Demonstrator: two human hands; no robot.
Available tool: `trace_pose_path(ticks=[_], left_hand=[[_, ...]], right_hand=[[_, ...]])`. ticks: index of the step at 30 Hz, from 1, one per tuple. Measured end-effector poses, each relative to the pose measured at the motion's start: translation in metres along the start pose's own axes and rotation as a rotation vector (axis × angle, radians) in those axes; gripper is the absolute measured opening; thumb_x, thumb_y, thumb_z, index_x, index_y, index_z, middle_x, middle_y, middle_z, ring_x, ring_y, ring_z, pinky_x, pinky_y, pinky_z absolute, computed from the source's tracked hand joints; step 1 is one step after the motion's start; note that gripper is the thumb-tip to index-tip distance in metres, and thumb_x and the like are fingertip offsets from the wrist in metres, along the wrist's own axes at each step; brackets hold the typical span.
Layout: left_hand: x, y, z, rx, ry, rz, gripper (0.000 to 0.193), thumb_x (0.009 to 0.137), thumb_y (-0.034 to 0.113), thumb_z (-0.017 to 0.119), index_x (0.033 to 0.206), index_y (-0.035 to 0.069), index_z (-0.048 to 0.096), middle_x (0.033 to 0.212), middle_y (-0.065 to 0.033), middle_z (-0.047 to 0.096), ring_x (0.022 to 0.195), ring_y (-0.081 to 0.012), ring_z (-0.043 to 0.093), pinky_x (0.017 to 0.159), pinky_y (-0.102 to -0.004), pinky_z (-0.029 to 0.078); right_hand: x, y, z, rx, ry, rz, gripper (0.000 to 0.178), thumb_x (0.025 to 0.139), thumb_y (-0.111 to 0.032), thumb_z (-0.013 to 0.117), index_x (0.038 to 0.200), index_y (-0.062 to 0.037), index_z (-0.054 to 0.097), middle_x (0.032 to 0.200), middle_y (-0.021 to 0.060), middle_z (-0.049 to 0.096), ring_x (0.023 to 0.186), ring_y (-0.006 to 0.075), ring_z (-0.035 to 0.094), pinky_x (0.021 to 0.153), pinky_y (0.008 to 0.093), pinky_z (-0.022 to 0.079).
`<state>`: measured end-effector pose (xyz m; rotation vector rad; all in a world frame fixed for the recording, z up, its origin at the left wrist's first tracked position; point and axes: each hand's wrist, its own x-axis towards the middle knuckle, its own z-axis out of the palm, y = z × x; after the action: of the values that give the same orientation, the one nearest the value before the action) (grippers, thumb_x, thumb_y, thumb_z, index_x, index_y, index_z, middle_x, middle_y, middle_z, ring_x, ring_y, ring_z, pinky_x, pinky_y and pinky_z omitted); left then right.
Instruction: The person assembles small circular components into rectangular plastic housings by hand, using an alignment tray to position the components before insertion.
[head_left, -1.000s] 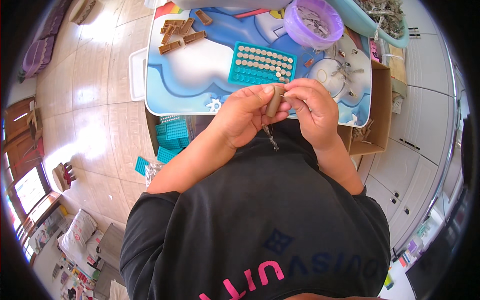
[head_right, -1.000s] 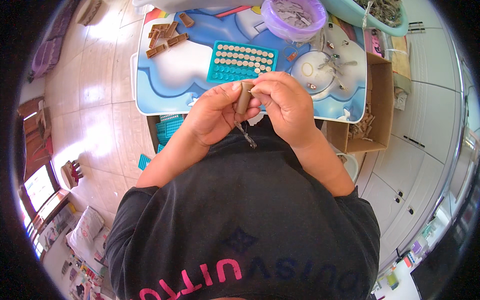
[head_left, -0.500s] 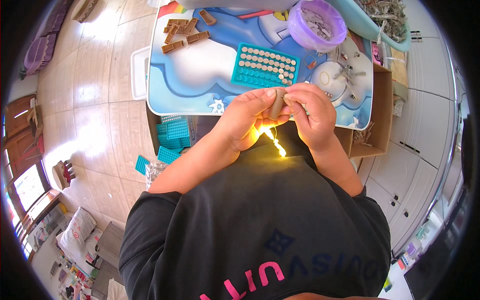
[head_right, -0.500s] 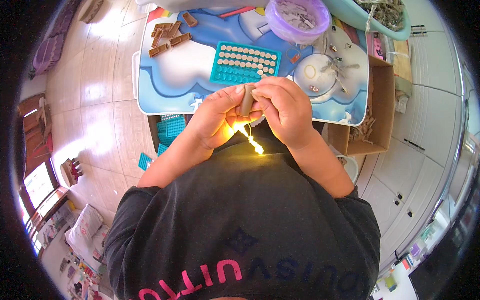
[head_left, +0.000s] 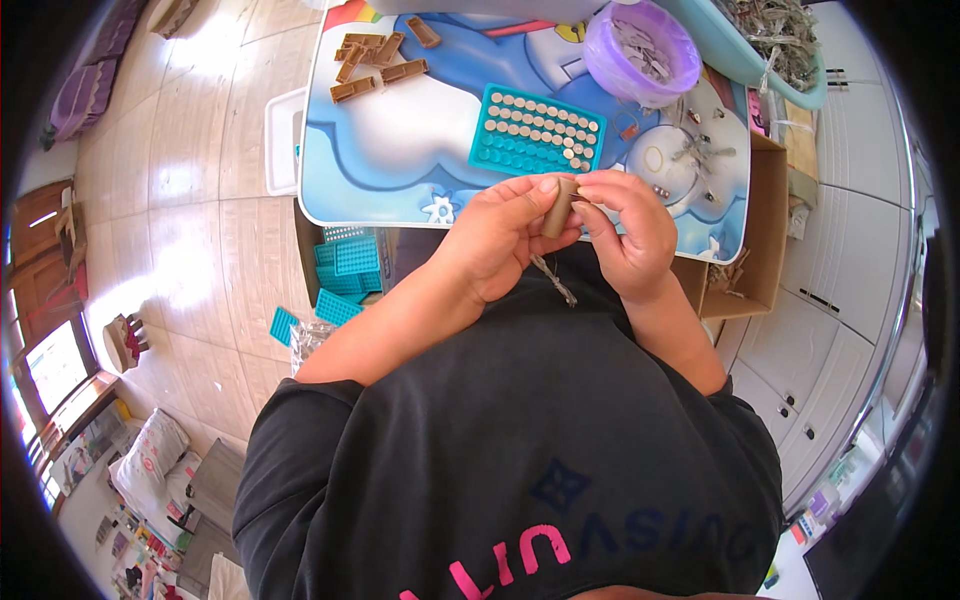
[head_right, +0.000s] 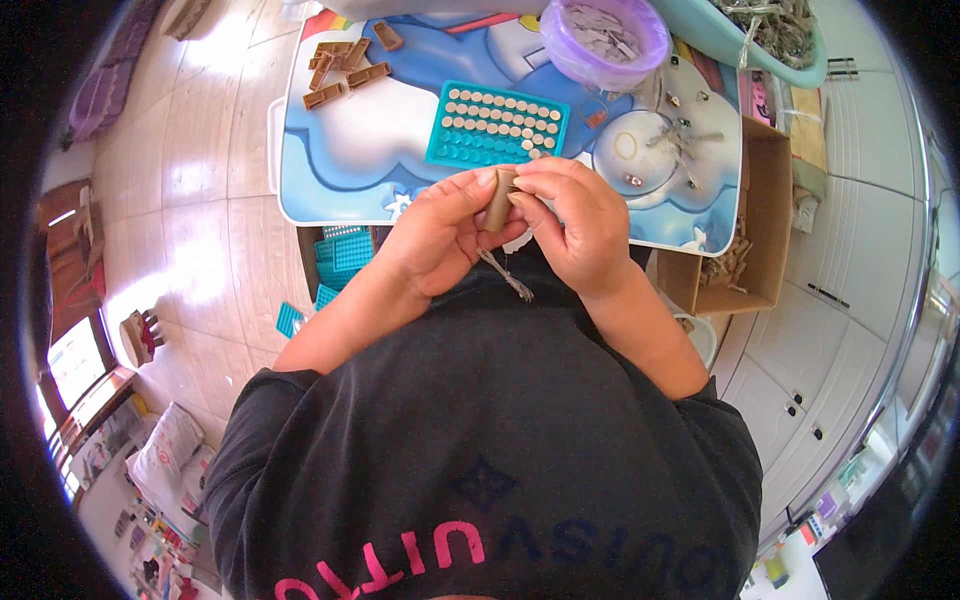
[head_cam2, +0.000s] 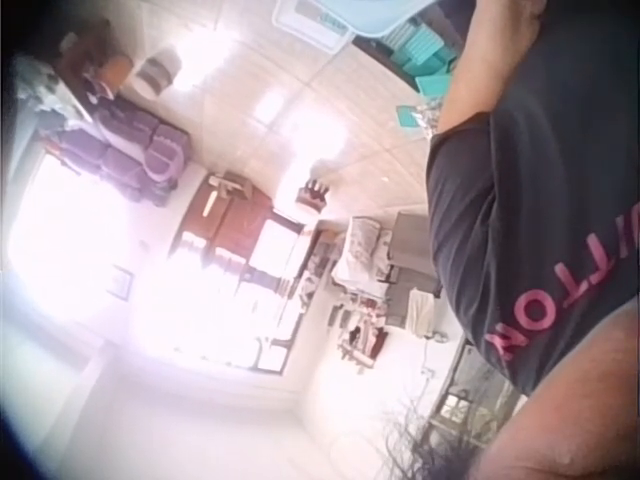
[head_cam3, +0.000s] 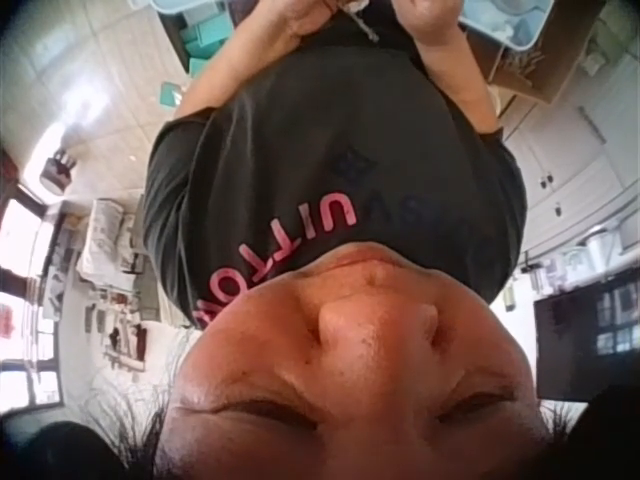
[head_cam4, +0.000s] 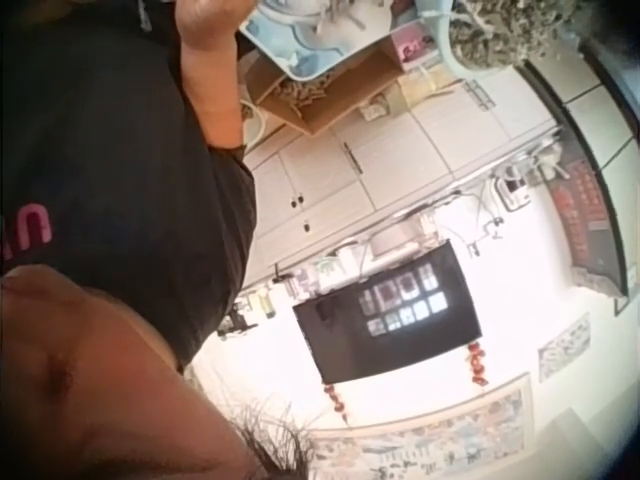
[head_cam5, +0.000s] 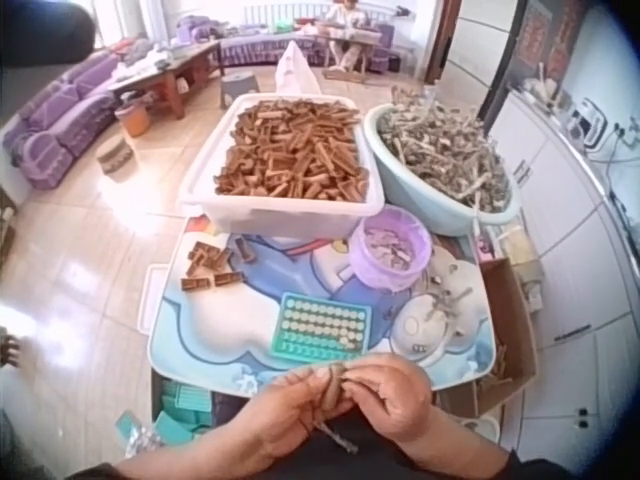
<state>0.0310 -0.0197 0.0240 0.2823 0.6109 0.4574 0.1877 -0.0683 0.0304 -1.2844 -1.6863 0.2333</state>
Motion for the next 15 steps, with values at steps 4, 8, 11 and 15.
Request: trace_pose_path(ticks=[4, 8, 11, 15], left_hand=[[-0.0004, 0.0021, 0.0037, -0.011, 0.006, -0.018, 0.026, 0.093, 0.022, 0.048, 0.107, 0.002, 0.055, 0.093, -0.0038, 0.061, 0.086, -0.0115, 0.061, 0.079, -0.026, 0.051], [0.0, 0.0007, 0.0028, -0.026, -0.006, -0.012, 0.025, 0.093, 0.023, 0.049, 0.106, 0.002, 0.056, 0.094, -0.0033, 0.061, 0.085, -0.011, 0.06, 0.079, -0.0261, 0.051], [-0.0003, 0.0004, 0.0052, -0.003, 0.038, -0.023, 0.024, 0.093, 0.024, 0.049, 0.104, 0.003, 0.056, 0.09, -0.0015, 0.06, 0.085, -0.0098, 0.059, 0.079, -0.0259, 0.05], [0.0002, -0.0008, 0.0034, 0.002, 0.017, -0.018, 0.023, 0.094, 0.024, 0.048, 0.101, 0.004, 0.057, 0.086, 0.0006, 0.058, 0.084, -0.0086, 0.058, 0.08, -0.0255, 0.049]], right_hand=[[0.0, -0.0008, 0.0, -0.034, -0.013, 0.017, 0.012, 0.072, 0.002, 0.066, 0.081, 0.0, 0.059, 0.087, 0.0134, 0.062, 0.069, 0.0257, 0.062, 0.059, 0.0303, 0.05], [-0.0001, -0.0014, 0.0029, -0.059, -0.005, -0.021, 0.012, 0.073, 0.002, 0.065, 0.081, -0.0003, 0.058, 0.087, 0.0133, 0.062, 0.069, 0.0253, 0.061, 0.057, 0.0298, 0.05], [-0.0018, -0.0012, 0.0057, -0.086, 0.0, -0.01, 0.012, 0.073, 0.002, 0.065, 0.081, -0.0006, 0.056, 0.086, 0.0131, 0.061, 0.069, 0.0255, 0.061, 0.058, 0.0307, 0.05], [-0.0018, -0.0018, 0.009, -0.12, 0.01, -0.008, 0.012, 0.074, 0.002, 0.064, 0.081, -0.0008, 0.054, 0.084, 0.0131, 0.061, 0.07, 0.0265, 0.061, 0.059, 0.0319, 0.05]])
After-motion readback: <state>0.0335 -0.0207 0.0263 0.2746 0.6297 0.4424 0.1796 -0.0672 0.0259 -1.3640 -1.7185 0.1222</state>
